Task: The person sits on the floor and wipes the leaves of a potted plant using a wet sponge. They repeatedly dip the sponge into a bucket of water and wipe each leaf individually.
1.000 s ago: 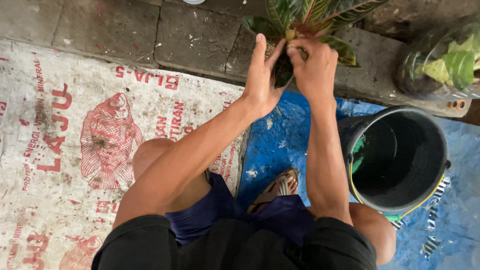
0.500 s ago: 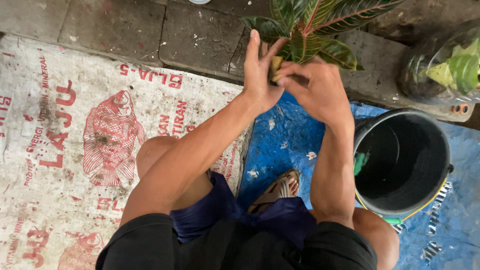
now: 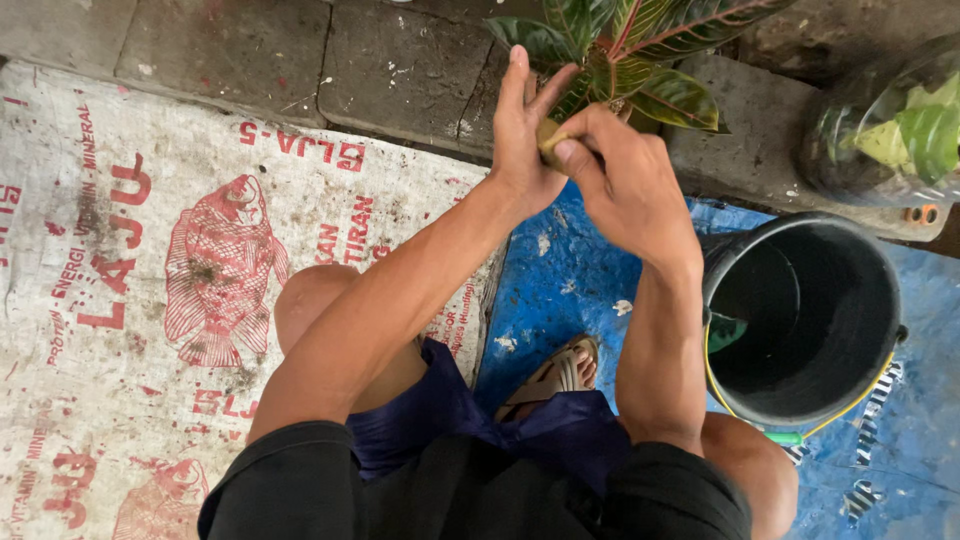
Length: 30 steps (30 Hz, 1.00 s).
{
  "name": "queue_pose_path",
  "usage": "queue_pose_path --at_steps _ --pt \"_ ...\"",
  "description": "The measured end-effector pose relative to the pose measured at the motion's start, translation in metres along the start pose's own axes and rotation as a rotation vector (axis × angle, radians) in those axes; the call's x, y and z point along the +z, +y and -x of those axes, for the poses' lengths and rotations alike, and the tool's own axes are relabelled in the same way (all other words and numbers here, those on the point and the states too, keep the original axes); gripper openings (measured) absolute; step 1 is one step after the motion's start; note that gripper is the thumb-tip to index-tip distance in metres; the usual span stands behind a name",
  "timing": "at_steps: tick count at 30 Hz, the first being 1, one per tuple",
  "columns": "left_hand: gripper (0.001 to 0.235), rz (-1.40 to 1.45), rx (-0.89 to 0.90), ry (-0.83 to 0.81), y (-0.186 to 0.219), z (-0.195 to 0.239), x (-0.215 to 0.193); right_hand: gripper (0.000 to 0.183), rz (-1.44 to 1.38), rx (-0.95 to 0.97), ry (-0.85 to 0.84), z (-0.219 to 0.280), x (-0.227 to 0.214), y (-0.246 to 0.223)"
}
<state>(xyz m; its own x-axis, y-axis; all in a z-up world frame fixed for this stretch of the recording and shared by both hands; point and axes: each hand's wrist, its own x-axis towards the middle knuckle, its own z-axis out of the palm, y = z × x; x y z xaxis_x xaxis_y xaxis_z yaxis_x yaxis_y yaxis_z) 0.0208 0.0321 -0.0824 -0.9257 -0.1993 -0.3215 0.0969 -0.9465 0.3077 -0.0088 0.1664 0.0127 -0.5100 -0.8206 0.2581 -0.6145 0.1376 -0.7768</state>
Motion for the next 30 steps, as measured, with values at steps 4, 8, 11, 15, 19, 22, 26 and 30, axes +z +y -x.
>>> queue_pose_path --at_steps 4,8,11,15,19,22,26,30 --pt "0.104 -0.005 -0.019 -0.029 0.004 0.002 -0.004 0.012 -0.038 0.107 -0.005 0.003 0.001 0.000" --pt "0.095 0.089 -0.050 -0.011 0.002 -0.005 -0.011 0.011 -0.262 0.197 -0.083 0.008 -0.017 0.005" --pt "0.068 -0.086 0.028 -0.138 -0.003 -0.013 -0.014 0.011 -0.220 0.262 -0.121 0.022 -0.054 0.006" --pt "0.070 -0.259 0.014 -0.095 -0.004 -0.011 -0.020 0.012 -0.190 0.320 -0.040 0.045 -0.087 0.002" --pt "0.072 -0.279 0.015 -0.052 0.000 -0.007 -0.018 0.014 -0.050 0.157 0.030 0.037 -0.068 -0.001" --pt "0.077 -0.212 -0.022 -0.049 -0.001 -0.003 -0.014 0.015 0.258 -0.003 0.153 0.018 -0.025 -0.003" --pt "0.085 -0.151 -0.005 -0.282 0.004 0.005 -0.016 0.016 0.216 -0.044 0.036 0.011 0.004 -0.008" --pt "0.073 -0.161 -0.030 -0.091 0.008 0.002 -0.021 0.015 0.053 0.030 -0.177 0.024 -0.030 -0.003"
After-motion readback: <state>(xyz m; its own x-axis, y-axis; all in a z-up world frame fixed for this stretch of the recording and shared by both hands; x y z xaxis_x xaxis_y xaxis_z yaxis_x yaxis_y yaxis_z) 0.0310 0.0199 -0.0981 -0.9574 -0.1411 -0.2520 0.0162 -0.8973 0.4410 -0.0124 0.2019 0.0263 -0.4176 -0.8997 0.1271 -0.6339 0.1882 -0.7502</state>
